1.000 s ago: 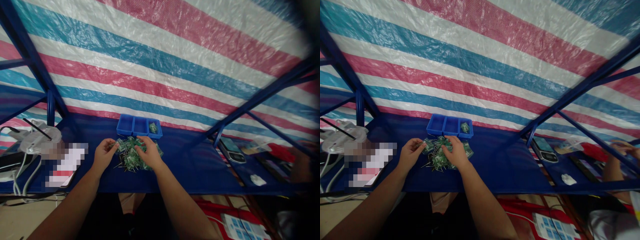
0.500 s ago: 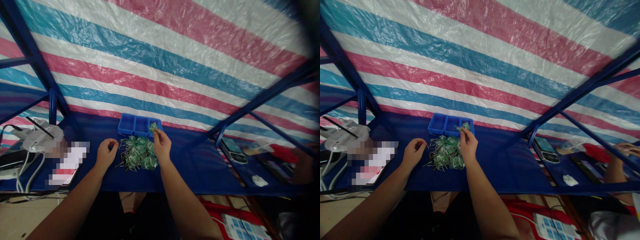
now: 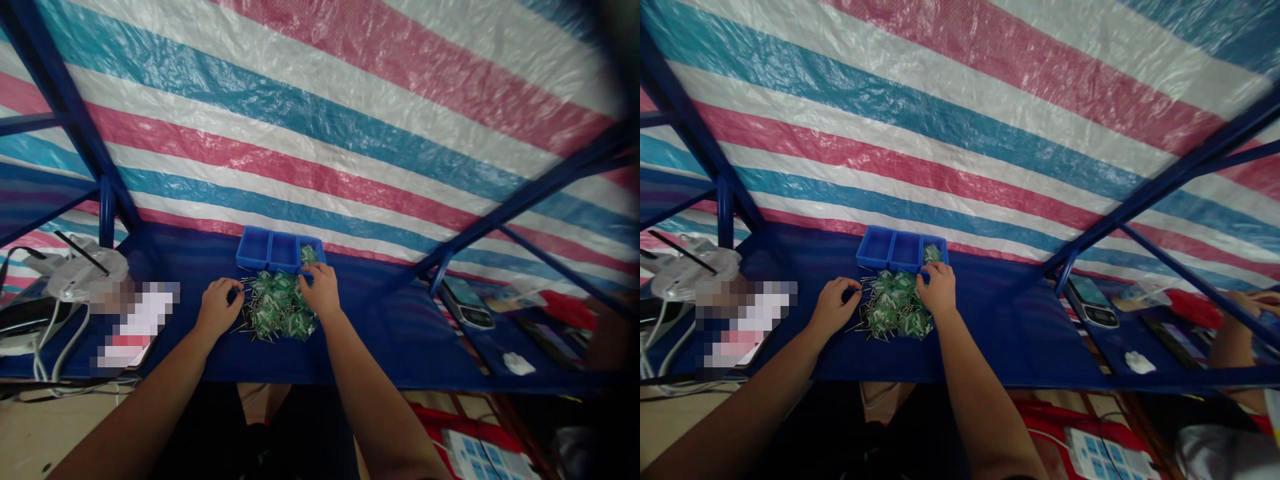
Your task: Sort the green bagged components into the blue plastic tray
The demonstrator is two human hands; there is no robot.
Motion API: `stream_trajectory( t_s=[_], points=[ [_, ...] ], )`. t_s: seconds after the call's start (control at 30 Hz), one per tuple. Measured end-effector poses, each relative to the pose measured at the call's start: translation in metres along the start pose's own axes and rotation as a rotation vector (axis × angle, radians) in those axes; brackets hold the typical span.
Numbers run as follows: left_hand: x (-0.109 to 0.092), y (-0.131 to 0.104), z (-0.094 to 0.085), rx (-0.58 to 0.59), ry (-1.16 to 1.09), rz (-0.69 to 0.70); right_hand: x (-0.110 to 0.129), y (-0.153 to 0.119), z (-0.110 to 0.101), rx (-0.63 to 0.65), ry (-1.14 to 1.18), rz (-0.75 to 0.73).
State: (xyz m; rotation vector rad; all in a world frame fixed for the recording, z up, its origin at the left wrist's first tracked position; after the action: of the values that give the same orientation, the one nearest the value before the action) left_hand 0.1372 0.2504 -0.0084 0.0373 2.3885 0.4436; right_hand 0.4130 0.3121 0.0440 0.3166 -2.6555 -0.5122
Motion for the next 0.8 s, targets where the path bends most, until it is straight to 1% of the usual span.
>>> stream_trajectory(
  t_s=[0.07, 0.17, 0.23, 0.3, 0.37, 0.4, 0.47, 0.53, 0.57, 0.6, 0.63, 0.67, 0.7, 0.73, 0.8],
  points=[
    [-0.001, 0.0, 0.001, 0.018, 0.011, -0.004, 0.003, -0.008, 0.005, 0.098, -0.02, 0.032],
    [-0.001, 0.0, 0.001, 0.031, 0.022, -0.01, 0.001, -0.013, 0.015, 0.235, -0.066, 0.09],
    [-0.001, 0.0, 0.001, 0.034, 0.029, -0.013, -0.002, -0.012, 0.018, 0.257, -0.066, 0.114],
    [-0.001, 0.0, 0.001, 0.037, 0.034, -0.018, -0.004, -0.008, 0.016, 0.22, 0.017, 0.114],
    [-0.002, 0.0, 0.001, 0.04, 0.034, -0.024, -0.002, -0.003, 0.005, 0.132, 0.176, 0.079],
    [-0.002, 0.0, 0.001, 0.04, 0.032, -0.027, 0.0, 0.001, -0.004, 0.059, 0.257, 0.049],
    [-0.002, 0.0, 0.001, 0.042, 0.027, -0.035, 0.004, 0.009, -0.028, -0.153, 0.366, -0.026],
    [-0.002, 0.0, 0.001, 0.05, 0.025, -0.045, 0.007, 0.017, -0.051, -0.397, 0.391, -0.087],
    [-0.002, 0.0, 0.001, 0.056, 0.026, -0.049, 0.006, 0.021, -0.06, -0.496, 0.385, -0.106],
    [-0.003, 0.0, 0.001, 0.061, 0.028, -0.054, 0.005, 0.025, -0.065, -0.57, 0.372, -0.117],
    [-0.003, 0.0, 0.0, 0.066, 0.029, -0.057, 0.002, 0.029, -0.067, -0.61, 0.355, -0.122],
    [-0.003, 0.0, 0.0, 0.07, 0.028, -0.058, -0.002, 0.034, -0.065, -0.609, 0.337, -0.124],
    [-0.004, 0.0, 0.0, 0.074, 0.025, -0.058, -0.006, 0.038, -0.059, -0.558, 0.317, -0.122],
    [-0.004, 0.0, 0.0, 0.078, 0.019, -0.058, -0.011, 0.042, -0.049, -0.462, 0.293, -0.117],
    [-0.005, 0.001, -0.001, 0.089, 0.007, -0.059, -0.018, 0.043, -0.024, -0.175, 0.227, -0.107]
  ],
)
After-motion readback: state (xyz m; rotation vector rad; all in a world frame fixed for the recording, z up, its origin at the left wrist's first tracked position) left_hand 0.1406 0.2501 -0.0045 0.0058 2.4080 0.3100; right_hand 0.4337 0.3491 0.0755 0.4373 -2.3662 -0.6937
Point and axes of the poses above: each hand's wrist, its own y-axis towards the middle knuckle, its own z-axis out of the palm, x = y × z, the point moved 4 cm from there along y, towards the middle knuckle, and after that the axes turned 2 degrees about y, right-handed, at the moved point
